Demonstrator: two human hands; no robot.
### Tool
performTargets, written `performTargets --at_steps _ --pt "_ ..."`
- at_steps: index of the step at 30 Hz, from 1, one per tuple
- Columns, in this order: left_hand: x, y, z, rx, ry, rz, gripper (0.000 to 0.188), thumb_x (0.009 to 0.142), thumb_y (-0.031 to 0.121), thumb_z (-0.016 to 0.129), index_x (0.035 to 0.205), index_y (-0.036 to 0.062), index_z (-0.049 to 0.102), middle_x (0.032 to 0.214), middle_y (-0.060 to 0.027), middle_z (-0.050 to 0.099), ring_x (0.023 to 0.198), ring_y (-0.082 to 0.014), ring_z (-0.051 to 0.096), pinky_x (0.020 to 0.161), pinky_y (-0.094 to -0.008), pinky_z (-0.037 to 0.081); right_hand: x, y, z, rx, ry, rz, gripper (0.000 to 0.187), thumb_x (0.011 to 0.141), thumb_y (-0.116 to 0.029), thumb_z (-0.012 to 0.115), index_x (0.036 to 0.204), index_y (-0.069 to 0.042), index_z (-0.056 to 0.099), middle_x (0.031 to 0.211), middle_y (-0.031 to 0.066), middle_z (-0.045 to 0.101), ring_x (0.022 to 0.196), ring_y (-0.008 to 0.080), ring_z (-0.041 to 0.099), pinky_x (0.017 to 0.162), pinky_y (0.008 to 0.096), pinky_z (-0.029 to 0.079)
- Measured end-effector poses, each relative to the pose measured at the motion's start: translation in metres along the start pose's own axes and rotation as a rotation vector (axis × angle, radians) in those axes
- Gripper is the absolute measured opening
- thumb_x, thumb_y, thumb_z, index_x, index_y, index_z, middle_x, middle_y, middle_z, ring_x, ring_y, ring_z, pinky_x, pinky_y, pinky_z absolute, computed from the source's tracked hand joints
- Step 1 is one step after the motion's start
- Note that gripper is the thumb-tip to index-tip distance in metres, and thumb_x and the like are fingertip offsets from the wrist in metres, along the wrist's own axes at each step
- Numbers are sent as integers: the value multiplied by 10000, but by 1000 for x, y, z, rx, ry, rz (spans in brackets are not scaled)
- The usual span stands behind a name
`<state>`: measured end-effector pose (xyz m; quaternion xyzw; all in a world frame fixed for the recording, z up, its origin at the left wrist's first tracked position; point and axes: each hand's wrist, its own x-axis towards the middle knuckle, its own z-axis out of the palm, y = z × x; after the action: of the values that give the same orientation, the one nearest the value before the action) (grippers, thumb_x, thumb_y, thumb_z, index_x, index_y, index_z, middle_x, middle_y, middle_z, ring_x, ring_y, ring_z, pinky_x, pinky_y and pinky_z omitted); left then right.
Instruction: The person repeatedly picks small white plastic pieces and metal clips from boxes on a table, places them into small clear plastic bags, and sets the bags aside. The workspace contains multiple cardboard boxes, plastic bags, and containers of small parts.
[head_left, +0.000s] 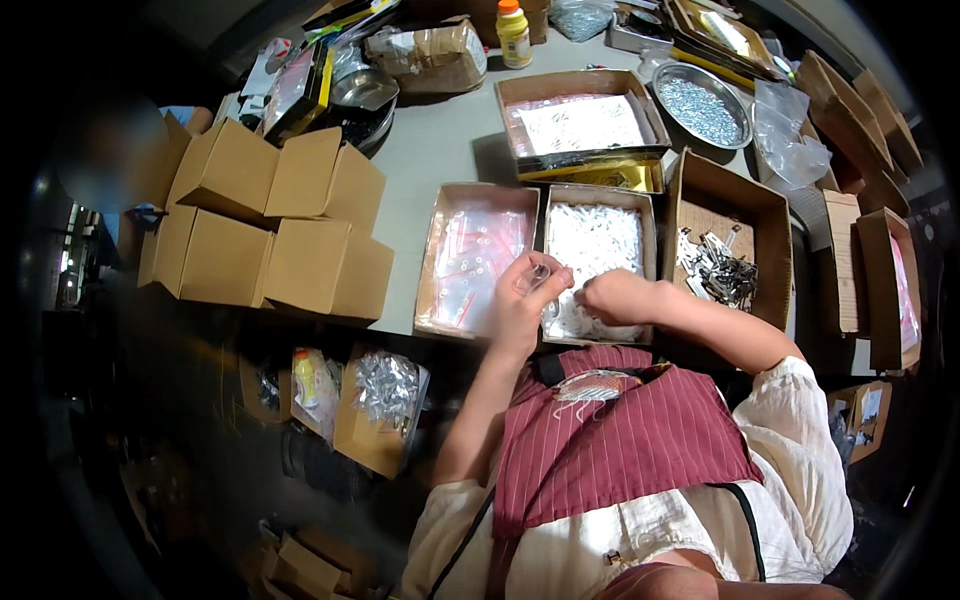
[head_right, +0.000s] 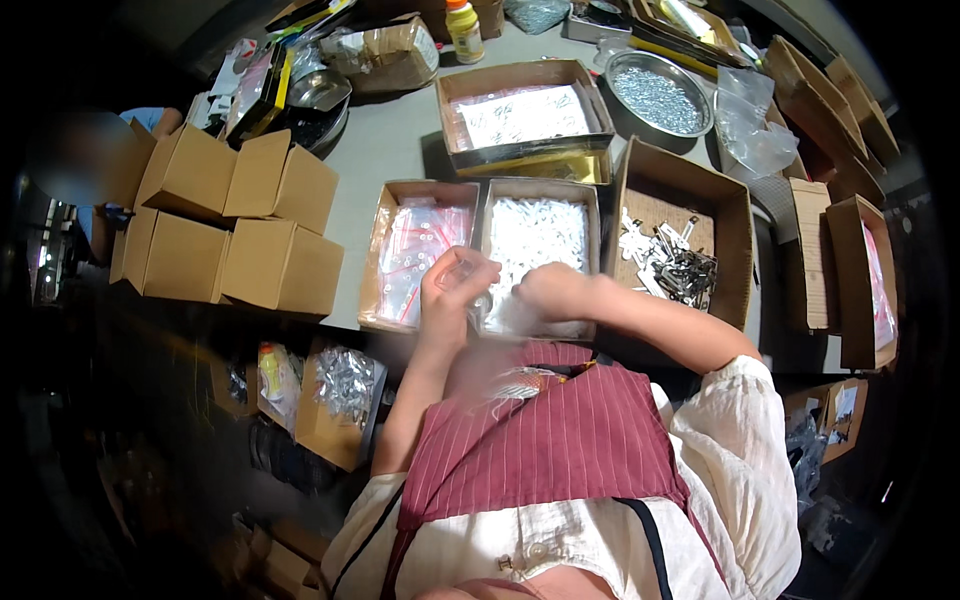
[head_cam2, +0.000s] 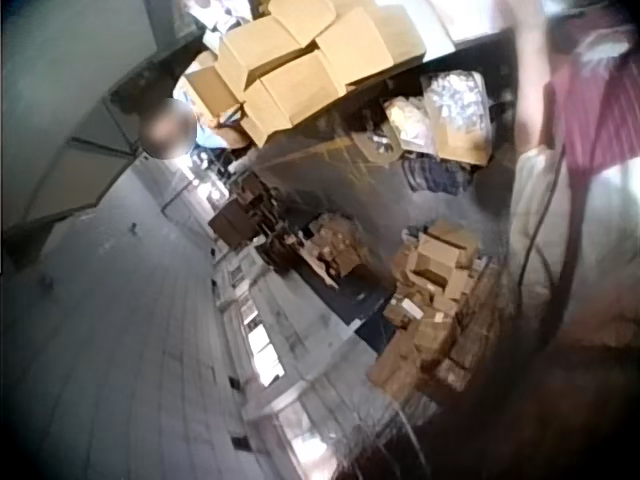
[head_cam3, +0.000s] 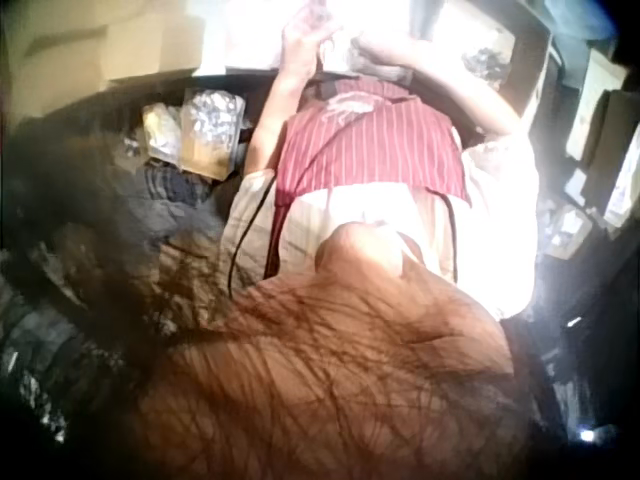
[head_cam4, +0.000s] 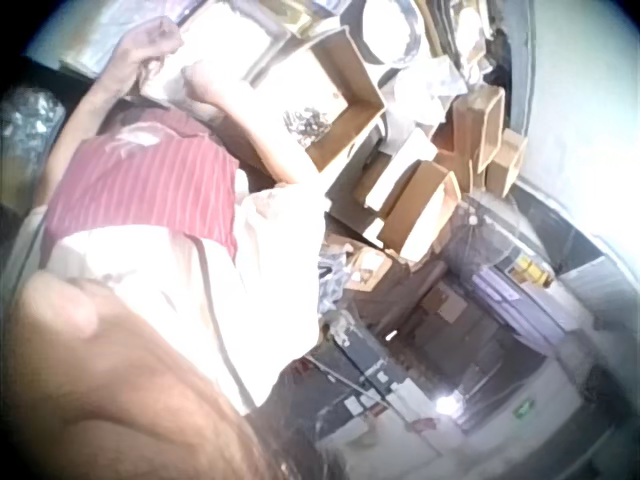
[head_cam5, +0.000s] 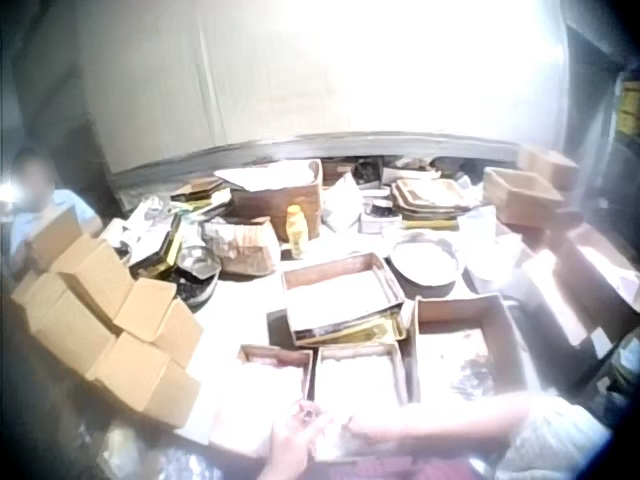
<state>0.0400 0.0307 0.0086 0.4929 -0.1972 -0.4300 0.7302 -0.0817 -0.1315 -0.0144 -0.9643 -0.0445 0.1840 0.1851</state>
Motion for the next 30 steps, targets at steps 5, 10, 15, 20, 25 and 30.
performTargets --at_steps 5,10,15,20,25,30 --pt "-4 16 -10 -209 -27 -156 94 907 66 711 961 10 659 957 -96 736 936 -163 685 933 -291 506 -21 27 -23 166 229 31 168 818 -99 727 975 -66 776 877 150 725 860 365 713 769 455 568" --pt "4 9 -2 56 -161 -106 148 913 69 747 1013 8 656 974 -80 719 930 -129 670 885 -270 519 -41 3 -65 445 739 -8 155 912 -162 751 982 -25 742 946 122 704 854 324 694 752 400 547" --pt "7 -8 17 230 -226 -16 309 911 -16 712 1213 -25 644 1107 -56 706 1041 -145 684 917 -301 575 -50 -29 -87 555 779 -241 160 944 -121 724 1061 -12 741 1094 129 702 1017 297 687 889 386 545" --pt "5 -2 12 489 -271 91 273 867 31 758 1117 -32 666 1049 -84 721 980 -142 685 854 -305 550 -52 -25 -93 352 730 -406 238 818 -97 759 1042 -16 751 1271 151 659 1216 350 605 1037 456 480" --pt "1 6 0 716 -228 175 363 858 26 747 1206 -36 666 1133 -110 732 1060 -166 686 923 -319 545 -43 -24 -87 190 673 -397 251 783 -49 729 1023 14 687 1335 160 618 1258 383 567 1065 490 463" --pt "-13 18 -8 301 43 169 234 986 52 680 1198 -43 704 1073 -122 753 984 -157 711 860 -285 576 -33 -26 -79 235 761 -234 193 835 12 686 1016 -3 620 944 151 635 870 388 648 743 456 525"
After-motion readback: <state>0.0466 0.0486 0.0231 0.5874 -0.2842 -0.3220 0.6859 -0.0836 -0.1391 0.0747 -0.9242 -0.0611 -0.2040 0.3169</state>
